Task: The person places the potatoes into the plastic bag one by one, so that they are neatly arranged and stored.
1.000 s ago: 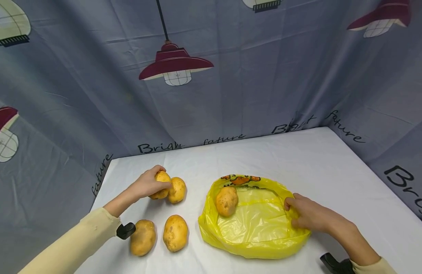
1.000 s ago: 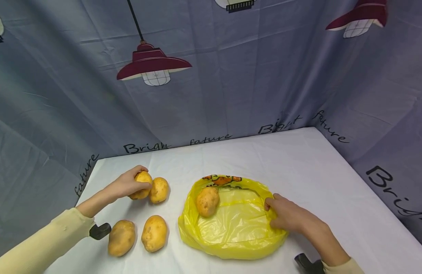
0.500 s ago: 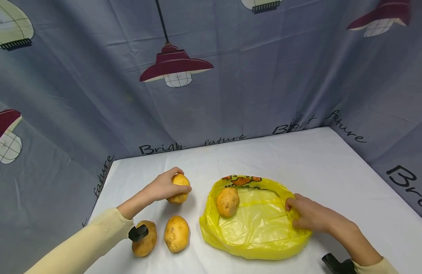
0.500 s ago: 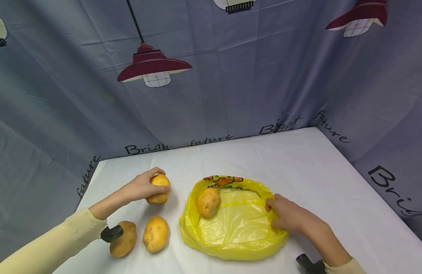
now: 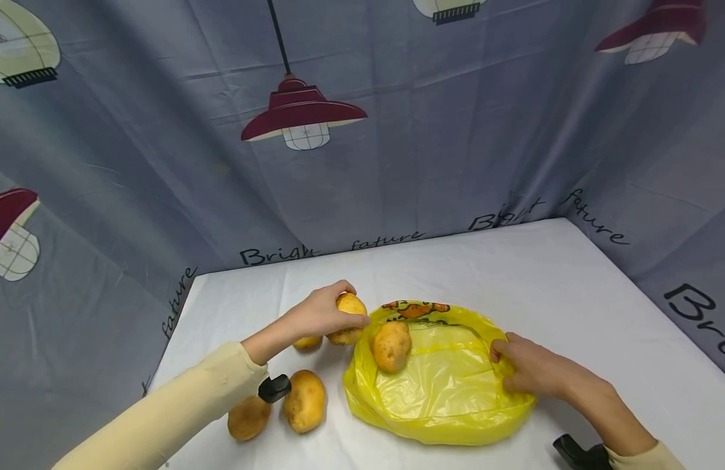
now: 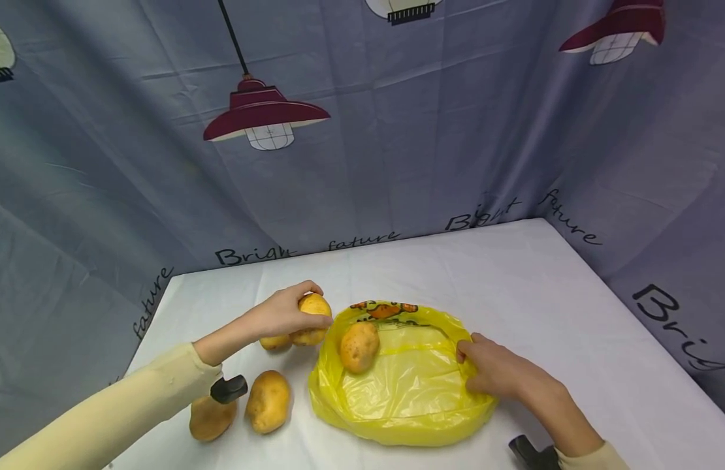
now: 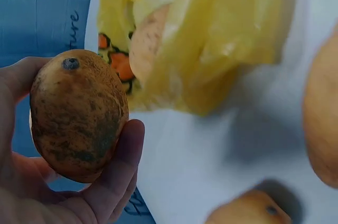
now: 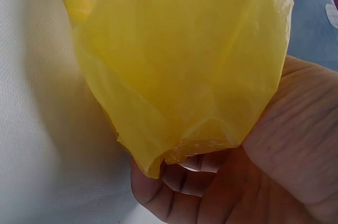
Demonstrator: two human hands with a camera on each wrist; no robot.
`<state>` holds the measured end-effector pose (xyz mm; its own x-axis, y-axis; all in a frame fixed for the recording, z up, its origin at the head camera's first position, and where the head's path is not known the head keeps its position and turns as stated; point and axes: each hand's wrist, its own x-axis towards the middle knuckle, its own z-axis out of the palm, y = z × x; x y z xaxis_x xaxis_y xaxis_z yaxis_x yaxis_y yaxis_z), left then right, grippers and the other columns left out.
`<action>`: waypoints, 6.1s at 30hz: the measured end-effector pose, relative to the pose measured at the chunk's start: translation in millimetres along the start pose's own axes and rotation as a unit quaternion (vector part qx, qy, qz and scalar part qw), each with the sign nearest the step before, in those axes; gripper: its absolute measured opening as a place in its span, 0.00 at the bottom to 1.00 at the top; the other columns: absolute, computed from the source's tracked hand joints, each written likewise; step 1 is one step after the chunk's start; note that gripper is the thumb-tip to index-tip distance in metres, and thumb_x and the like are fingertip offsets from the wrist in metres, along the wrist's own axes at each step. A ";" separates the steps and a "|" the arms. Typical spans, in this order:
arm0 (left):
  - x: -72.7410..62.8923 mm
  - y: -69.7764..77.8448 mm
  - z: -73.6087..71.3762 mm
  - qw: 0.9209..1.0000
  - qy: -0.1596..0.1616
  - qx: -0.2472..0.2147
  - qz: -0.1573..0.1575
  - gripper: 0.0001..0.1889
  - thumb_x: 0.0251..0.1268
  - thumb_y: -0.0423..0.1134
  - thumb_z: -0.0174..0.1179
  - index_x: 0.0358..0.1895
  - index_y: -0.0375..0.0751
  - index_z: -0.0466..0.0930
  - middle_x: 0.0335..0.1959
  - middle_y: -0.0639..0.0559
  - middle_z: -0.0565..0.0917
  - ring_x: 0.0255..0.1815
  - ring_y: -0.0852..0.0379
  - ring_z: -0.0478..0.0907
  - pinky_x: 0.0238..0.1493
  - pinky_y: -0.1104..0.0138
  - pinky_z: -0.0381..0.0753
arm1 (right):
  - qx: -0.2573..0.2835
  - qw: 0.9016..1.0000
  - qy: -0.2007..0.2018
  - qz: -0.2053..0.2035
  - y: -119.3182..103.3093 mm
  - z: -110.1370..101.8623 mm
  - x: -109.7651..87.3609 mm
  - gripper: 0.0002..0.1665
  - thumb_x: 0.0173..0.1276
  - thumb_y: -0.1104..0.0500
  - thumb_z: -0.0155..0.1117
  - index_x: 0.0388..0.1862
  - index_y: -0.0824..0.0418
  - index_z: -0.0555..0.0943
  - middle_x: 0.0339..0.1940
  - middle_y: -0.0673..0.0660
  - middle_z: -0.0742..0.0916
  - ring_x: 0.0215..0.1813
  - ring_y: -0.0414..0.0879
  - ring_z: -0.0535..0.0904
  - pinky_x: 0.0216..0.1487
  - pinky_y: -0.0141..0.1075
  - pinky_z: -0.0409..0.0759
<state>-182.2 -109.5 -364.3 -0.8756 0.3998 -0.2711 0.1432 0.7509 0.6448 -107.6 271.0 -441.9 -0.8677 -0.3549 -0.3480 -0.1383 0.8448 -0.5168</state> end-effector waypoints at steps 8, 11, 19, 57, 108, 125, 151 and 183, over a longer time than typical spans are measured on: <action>9.6 25.1 20.1 0.999 -0.031 0.011 0.019 0.30 0.55 0.62 0.70 0.53 0.46 0.75 0.38 0.53 0.82 0.37 0.55 0.78 0.36 0.62 0.79 | 0.003 1.000 0.000 -0.006 1.1 -0.5 -1.8 0.22 0.48 0.68 0.74 0.40 0.56 0.76 0.36 0.54 0.71 0.36 0.48 0.69 0.34 0.37 0.69; 14.1 33.1 28.4 0.998 -0.038 0.043 0.026 0.32 0.54 0.64 0.69 0.54 0.46 0.76 0.38 0.54 0.82 0.36 0.56 0.78 0.36 0.63 0.78 | 0.001 1.000 0.002 -0.007 1.0 0.0 -1.8 0.22 0.48 0.68 0.74 0.40 0.56 0.76 0.36 0.54 0.71 0.36 0.48 0.69 0.34 0.37 0.69; 26.3 51.6 45.8 0.995 -0.051 0.065 0.048 0.28 0.55 0.62 0.70 0.50 0.47 0.76 0.31 0.55 0.80 0.29 0.59 0.78 0.30 0.68 0.79 | 0.002 1.000 0.001 0.001 -0.4 -0.2 -1.7 0.22 0.48 0.68 0.75 0.40 0.56 0.76 0.36 0.54 0.71 0.37 0.48 0.69 0.35 0.37 0.70; 65.8 92.7 121.7 0.975 -0.070 0.203 0.064 0.34 0.57 0.60 0.71 0.62 0.46 0.72 0.35 0.55 0.76 0.31 0.59 0.75 0.33 0.68 0.76 | -0.007 1.000 0.010 -0.019 0.3 2.6 -4.4 0.22 0.47 0.67 0.75 0.40 0.54 0.76 0.36 0.53 0.71 0.35 0.47 0.69 0.34 0.36 0.69; 45.9 67.8 46.5 0.984 0.001 0.164 0.067 0.29 0.66 0.60 0.63 0.55 0.37 0.78 0.46 0.45 0.82 0.39 0.52 0.80 0.38 0.61 0.80 | -0.006 1.000 0.004 -0.008 -1.4 0.4 -5.0 0.22 0.47 0.68 0.74 0.39 0.55 0.75 0.36 0.54 0.71 0.36 0.48 0.69 0.34 0.38 0.69; -5.6 -38.9 -35.6 0.989 0.103 -0.072 -0.076 0.25 0.69 0.56 0.62 0.55 0.37 0.77 0.48 0.41 0.82 0.33 0.45 0.84 0.31 0.58 0.85 | 0.007 1.000 0.005 -0.005 -1.4 4.4 -3.7 0.22 0.47 0.68 0.73 0.40 0.55 0.76 0.36 0.54 0.72 0.36 0.48 0.69 0.34 0.38 0.69; -14.5 -135.2 -35.6 0.953 0.067 -0.201 -0.218 0.37 0.70 0.62 0.58 0.69 0.37 0.64 0.68 0.28 0.62 0.54 0.37 0.75 0.36 0.57 0.86 | 0.007 1.000 0.008 0.015 0.3 7.3 -5.0 0.22 0.48 0.68 0.74 0.40 0.55 0.76 0.36 0.54 0.72 0.36 0.48 0.70 0.34 0.39 0.70; 30.4 -73.8 33.3 0.993 0.036 -0.045 -0.099 0.25 0.58 0.49 0.68 0.56 0.41 0.75 0.36 0.46 0.78 0.31 0.51 0.77 0.23 0.63 0.79 | 0.005 1.000 0.012 0.017 -1.2 6.2 -7.6 0.22 0.47 0.68 0.74 0.39 0.55 0.76 0.36 0.54 0.71 0.36 0.48 0.70 0.34 0.39 0.70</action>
<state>-204.0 -135.2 -443.9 -0.9136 0.2080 -0.3494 -0.0738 0.7601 0.6456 -97.8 270.2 -443.5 -0.8830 -0.3169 -0.3463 -0.1044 0.8518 -0.5134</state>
